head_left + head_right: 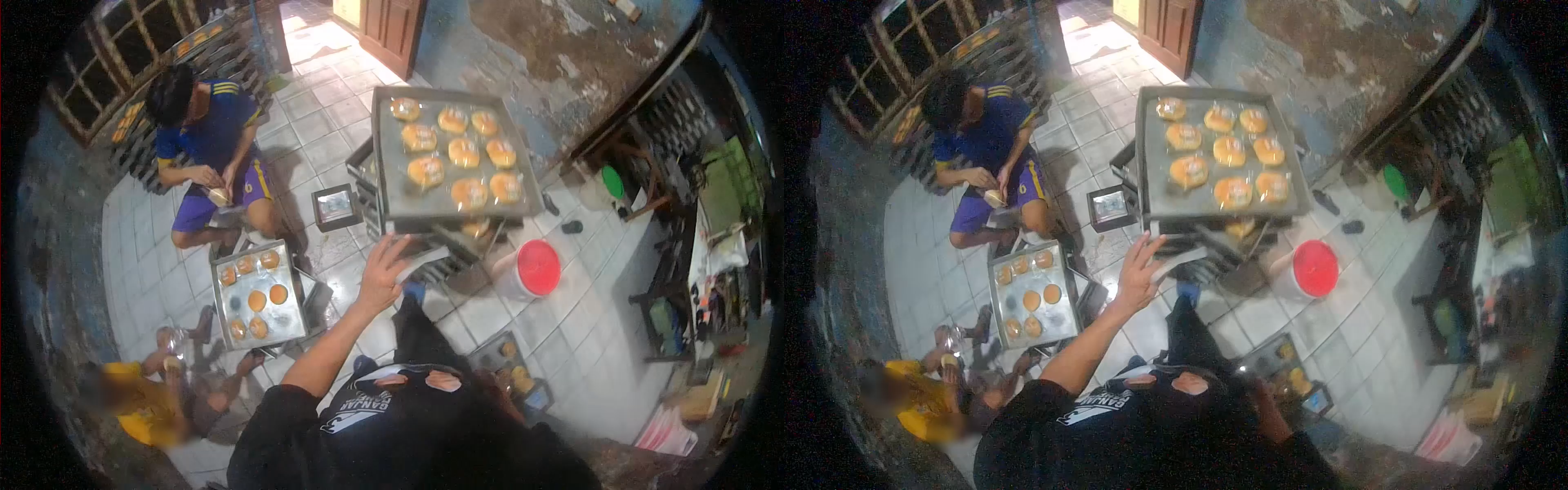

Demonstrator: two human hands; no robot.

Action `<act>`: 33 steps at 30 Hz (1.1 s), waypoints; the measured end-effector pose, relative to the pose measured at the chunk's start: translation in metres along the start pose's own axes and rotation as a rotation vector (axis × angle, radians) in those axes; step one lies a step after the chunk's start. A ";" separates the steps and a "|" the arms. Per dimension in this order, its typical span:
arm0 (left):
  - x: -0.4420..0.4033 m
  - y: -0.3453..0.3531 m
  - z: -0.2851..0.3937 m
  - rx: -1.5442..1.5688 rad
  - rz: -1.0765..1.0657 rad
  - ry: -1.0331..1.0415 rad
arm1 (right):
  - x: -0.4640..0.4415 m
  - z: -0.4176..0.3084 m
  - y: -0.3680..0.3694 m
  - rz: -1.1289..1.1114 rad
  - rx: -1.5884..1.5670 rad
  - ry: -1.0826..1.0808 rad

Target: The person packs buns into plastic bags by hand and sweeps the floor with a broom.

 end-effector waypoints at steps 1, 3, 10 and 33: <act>0.002 0.004 -0.008 0.019 0.044 -0.026 | -0.009 0.003 -0.005 0.022 0.028 0.010; 0.019 0.023 -0.017 0.045 0.019 -0.076 | -0.033 0.010 -0.011 0.065 0.081 0.024; 0.039 0.093 -0.099 0.113 -0.103 -0.305 | -0.163 -0.022 -0.034 0.110 0.082 -0.049; 0.038 0.280 -0.209 0.540 0.307 -1.942 | -0.545 -0.382 -0.213 -0.664 -0.121 -0.270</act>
Point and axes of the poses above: each hand's wrist, its own x-axis away from the middle knuckle, its own y-axis out of the palm, z = x × y, the point moved 8 cm from there along -x, towards the middle knuckle, and after that the axes turned 1 degree about -x, right-handed, at the moved point
